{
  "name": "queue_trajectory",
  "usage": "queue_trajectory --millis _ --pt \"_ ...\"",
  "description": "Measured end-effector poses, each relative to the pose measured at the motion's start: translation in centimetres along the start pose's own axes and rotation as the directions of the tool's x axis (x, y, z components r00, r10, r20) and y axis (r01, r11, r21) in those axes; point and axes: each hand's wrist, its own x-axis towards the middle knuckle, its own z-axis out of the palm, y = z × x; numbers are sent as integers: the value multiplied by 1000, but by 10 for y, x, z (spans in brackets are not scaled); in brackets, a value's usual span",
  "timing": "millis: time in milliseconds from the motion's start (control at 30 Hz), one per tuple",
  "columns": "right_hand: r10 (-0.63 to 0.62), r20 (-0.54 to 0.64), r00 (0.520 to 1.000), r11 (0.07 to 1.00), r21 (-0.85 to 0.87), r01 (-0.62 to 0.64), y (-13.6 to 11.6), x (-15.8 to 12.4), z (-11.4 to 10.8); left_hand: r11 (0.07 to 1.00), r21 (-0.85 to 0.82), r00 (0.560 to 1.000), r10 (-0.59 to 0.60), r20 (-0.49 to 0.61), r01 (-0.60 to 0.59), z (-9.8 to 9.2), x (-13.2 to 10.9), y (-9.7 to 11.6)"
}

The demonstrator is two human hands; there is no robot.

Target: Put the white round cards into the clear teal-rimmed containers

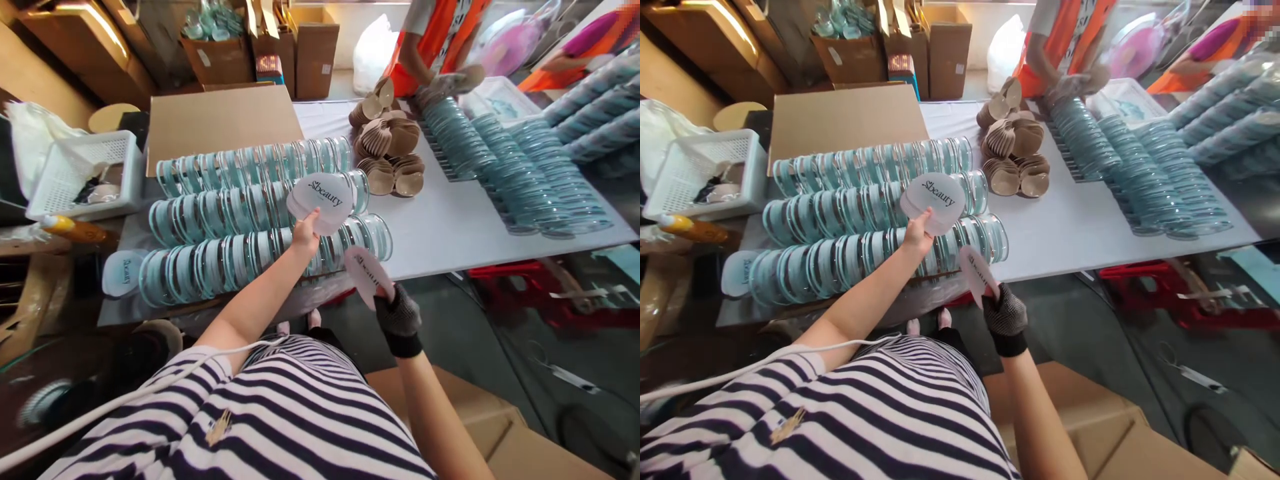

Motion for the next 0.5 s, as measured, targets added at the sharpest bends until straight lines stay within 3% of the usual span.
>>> queue_trajectory --millis 100,233,333,500 --pt "-8 237 972 991 -131 40 -19 -5 16 1000 6 999 -28 16 28 -5 4 0" --pt "48 493 869 972 -221 72 -60 32 34 999 41 1000 -19 21 18 -5 1 -3" --pt "42 496 867 973 -216 77 -72 45 31 999 44 1000 -31 5 31 -3 -2 -1" --pt "-2 394 919 988 -141 63 -60 41 37 999 33 999 -40 25 39 -5 -1 -1"
